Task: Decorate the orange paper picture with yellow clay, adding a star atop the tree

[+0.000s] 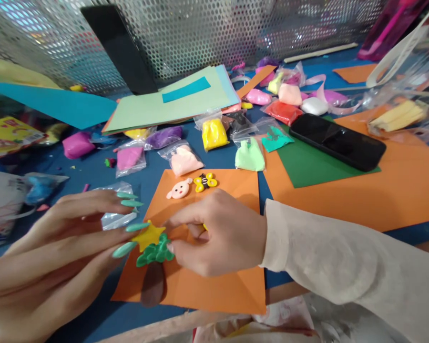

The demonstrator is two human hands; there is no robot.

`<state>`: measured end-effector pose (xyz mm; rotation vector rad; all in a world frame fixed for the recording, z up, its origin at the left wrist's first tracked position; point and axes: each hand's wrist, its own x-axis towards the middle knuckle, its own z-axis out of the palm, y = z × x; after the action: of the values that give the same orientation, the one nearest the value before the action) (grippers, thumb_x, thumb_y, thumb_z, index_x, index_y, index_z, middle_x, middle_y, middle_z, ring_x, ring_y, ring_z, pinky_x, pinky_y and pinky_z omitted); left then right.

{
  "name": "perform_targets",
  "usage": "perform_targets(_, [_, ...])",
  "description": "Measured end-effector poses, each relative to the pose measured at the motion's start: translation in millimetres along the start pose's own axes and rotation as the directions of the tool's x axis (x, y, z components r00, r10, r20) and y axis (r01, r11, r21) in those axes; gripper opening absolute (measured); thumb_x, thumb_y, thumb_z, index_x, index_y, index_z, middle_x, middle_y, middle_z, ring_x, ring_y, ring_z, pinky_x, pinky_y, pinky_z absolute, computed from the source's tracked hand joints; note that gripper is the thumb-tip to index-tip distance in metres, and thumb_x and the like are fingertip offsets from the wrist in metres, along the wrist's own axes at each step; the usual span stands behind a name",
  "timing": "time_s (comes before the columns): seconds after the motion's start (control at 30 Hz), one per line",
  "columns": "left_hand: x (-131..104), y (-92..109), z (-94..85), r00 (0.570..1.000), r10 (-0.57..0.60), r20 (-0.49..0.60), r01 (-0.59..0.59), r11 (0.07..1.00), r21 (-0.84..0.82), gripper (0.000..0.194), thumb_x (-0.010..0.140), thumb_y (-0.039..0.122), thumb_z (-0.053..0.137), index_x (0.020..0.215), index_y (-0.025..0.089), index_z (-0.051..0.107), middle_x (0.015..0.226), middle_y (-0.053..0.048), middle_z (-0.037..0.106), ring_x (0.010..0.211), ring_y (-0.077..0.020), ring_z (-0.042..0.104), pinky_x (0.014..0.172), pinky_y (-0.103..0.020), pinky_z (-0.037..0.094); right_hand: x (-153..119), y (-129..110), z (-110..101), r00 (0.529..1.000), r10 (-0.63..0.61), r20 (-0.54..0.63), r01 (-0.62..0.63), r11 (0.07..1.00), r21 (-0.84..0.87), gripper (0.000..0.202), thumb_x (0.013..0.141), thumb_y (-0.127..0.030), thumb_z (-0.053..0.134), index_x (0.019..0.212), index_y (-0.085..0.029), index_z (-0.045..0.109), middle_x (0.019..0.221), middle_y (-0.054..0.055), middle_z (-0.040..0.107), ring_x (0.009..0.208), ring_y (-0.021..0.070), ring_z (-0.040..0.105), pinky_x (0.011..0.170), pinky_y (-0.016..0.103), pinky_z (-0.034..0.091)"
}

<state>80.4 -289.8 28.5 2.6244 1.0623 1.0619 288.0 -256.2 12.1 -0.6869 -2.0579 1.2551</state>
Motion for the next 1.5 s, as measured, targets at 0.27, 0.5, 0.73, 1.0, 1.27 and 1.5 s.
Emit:
perform_targets(0.27, [-2,-3,3.2,0.999,-0.005,0.048,0.005,1.0,0.006,0.023,0.085,0.008,0.048,0.097,0.023,0.06,0.108,-0.004,0.055,0.097,-0.0178,0.056,0.082,-0.036,0.051,-2,6,3,0.963,-0.248,-0.11,0.181,0.889,-0.42,0.014,0.078,-0.01,0.054,0.075,-0.011,0.067,0.049,-0.004,0.051,0.044,0.0054,0.042,0.044,0.02,0.029])
perform_targets(0.5, [-2,-3,7.7,1.0,-0.002,0.021,0.003,1.0,-0.013,0.015,0.086,0.013,0.052,0.095,0.022,0.06,0.1,-0.003,0.058,0.089,-0.0163,0.058,0.072,-0.032,0.051,-4,7,1,0.966,-0.258,-0.009,0.214,0.821,-0.528,0.025,0.081,-0.013,0.049,0.06,-0.014,0.063,0.049,-0.002,0.054,0.047,0.0083,0.046,0.044,0.022,0.028])
perform_targets(0.73, [-2,-9,12.9,0.991,0.102,0.085,-0.102,0.995,-0.004,0.013,0.088,0.017,0.04,0.094,0.016,0.052,0.09,-0.007,0.055,0.082,-0.0182,0.052,0.069,-0.033,0.045,-4,6,-2,0.976,-0.192,0.104,0.218,0.86,-0.46,0.023,0.079,-0.014,0.048,0.059,-0.016,0.059,0.048,-0.003,0.049,0.046,0.0081,0.04,0.045,0.023,0.024])
perform_targets(1.0, [-7,-9,18.0,0.955,0.195,0.224,-0.195,0.981,-0.023,0.017,0.086,0.009,0.036,0.091,0.015,0.051,0.083,-0.006,0.055,0.074,-0.0165,0.05,0.063,-0.03,0.044,-4,1,2,0.989,-0.101,0.11,0.131,0.937,-0.324,0.023,0.069,-0.013,0.052,0.051,-0.016,0.038,0.045,-0.006,0.035,0.044,0.0056,0.028,0.045,0.021,0.021])
perform_targets(1.27, [-12,-14,12.8,0.946,0.229,0.231,-0.231,0.973,-0.02,0.022,0.091,0.013,0.033,0.098,0.011,0.053,0.09,-0.009,0.057,0.082,-0.0182,0.052,0.07,-0.032,0.046,-4,2,-3,0.982,-0.077,0.174,0.146,0.89,-0.432,0.023,0.075,-0.019,0.049,0.053,-0.016,0.043,0.046,-0.004,0.039,0.048,0.0079,0.033,0.047,0.023,0.021])
perform_targets(1.5, [-10,-15,14.2,0.943,0.243,0.225,-0.257,0.966,0.035,0.021,0.093,0.014,0.032,0.087,0.014,0.052,0.089,-0.008,0.054,0.079,-0.0164,0.05,0.066,-0.029,0.045,-5,4,-1,0.967,-0.101,0.236,0.212,0.832,-0.513,0.024,0.08,-0.02,0.046,0.056,-0.017,0.048,0.047,-0.003,0.044,0.047,0.009,0.036,0.045,0.024,0.02])
